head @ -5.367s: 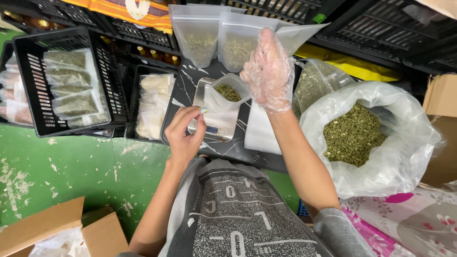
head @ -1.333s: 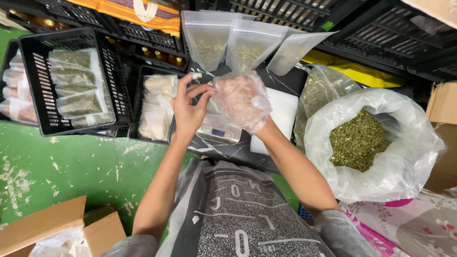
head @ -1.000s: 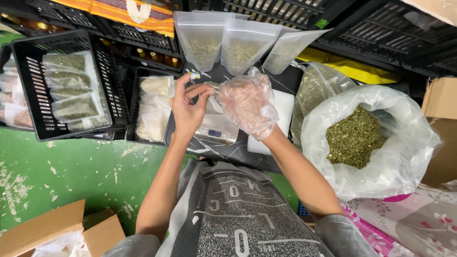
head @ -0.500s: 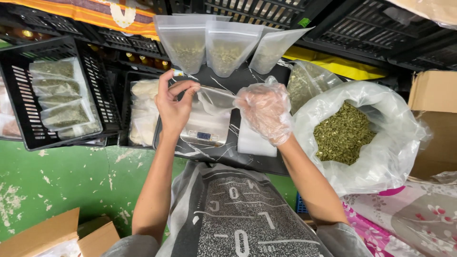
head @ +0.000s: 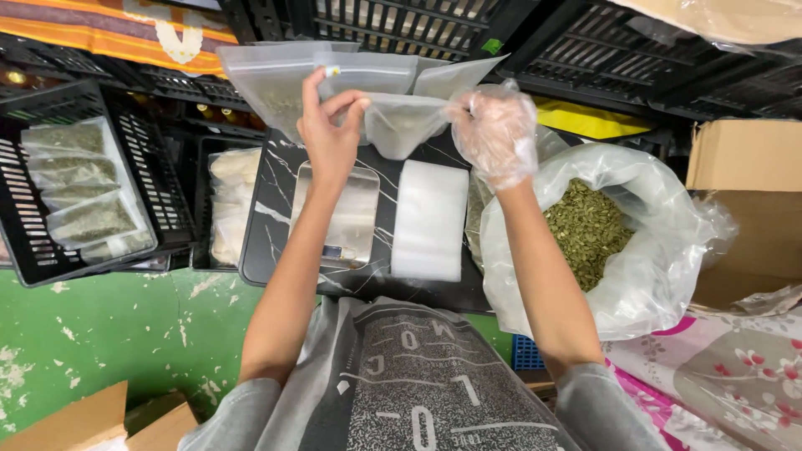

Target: Weighing and packaging dried herbs into small plastic pouches using a digital scale

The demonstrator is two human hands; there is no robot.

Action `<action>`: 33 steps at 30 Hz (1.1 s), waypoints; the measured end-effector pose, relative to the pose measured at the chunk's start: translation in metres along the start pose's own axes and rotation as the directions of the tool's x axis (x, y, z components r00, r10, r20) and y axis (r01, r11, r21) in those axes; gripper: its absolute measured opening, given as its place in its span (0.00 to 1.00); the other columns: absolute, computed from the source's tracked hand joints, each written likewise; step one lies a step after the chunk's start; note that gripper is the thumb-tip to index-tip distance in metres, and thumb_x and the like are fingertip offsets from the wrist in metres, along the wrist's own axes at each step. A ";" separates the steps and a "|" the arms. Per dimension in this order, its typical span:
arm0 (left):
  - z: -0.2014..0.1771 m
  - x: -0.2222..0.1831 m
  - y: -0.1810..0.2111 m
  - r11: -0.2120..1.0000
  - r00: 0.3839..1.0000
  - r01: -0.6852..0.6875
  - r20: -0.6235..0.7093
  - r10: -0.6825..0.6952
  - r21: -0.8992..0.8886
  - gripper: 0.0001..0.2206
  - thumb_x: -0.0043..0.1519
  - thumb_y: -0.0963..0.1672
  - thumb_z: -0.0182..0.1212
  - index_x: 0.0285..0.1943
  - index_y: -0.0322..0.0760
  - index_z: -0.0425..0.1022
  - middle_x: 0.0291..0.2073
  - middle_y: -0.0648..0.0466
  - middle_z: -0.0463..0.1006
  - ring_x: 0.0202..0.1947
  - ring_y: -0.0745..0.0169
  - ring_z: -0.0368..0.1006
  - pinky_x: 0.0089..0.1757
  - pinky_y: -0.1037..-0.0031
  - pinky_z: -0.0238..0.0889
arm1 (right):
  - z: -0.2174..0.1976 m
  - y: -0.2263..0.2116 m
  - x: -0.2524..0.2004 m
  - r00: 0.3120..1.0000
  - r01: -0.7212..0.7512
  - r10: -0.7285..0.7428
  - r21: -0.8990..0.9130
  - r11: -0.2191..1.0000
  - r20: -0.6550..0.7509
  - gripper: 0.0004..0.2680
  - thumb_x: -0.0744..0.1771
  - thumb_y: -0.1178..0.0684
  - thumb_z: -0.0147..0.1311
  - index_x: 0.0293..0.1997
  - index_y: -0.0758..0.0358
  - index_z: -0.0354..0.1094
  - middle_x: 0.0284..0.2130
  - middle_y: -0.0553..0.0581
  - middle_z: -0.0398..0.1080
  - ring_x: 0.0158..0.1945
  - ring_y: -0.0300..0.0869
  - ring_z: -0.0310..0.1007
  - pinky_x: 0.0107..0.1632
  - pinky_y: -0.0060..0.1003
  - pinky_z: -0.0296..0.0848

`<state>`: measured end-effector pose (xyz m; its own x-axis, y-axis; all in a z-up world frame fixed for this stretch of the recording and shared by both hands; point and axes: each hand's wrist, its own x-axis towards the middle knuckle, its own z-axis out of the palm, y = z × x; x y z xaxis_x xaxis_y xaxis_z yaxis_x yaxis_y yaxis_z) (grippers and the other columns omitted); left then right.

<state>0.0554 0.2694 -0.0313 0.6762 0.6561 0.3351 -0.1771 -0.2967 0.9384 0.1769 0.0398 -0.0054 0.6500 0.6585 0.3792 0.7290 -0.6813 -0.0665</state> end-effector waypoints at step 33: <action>-0.017 -0.199 -0.059 0.957 0.835 0.046 0.516 -0.194 0.286 0.06 0.61 0.39 0.66 0.42 0.43 0.86 0.34 0.51 0.86 0.40 0.48 0.81 0.43 0.62 0.75 | 0.097 -0.071 -0.190 0.575 -0.079 0.002 0.053 0.995 0.818 0.31 0.61 0.37 0.66 0.73 0.46 0.57 0.74 0.50 0.51 0.77 0.49 0.48 0.67 0.59 0.65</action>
<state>-0.0805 0.1684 -0.1518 0.9674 0.2474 0.0539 0.0661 -0.4521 0.8895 0.0223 -0.0062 -0.1627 0.5507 0.6386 -0.5375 0.6855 -0.7134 -0.1453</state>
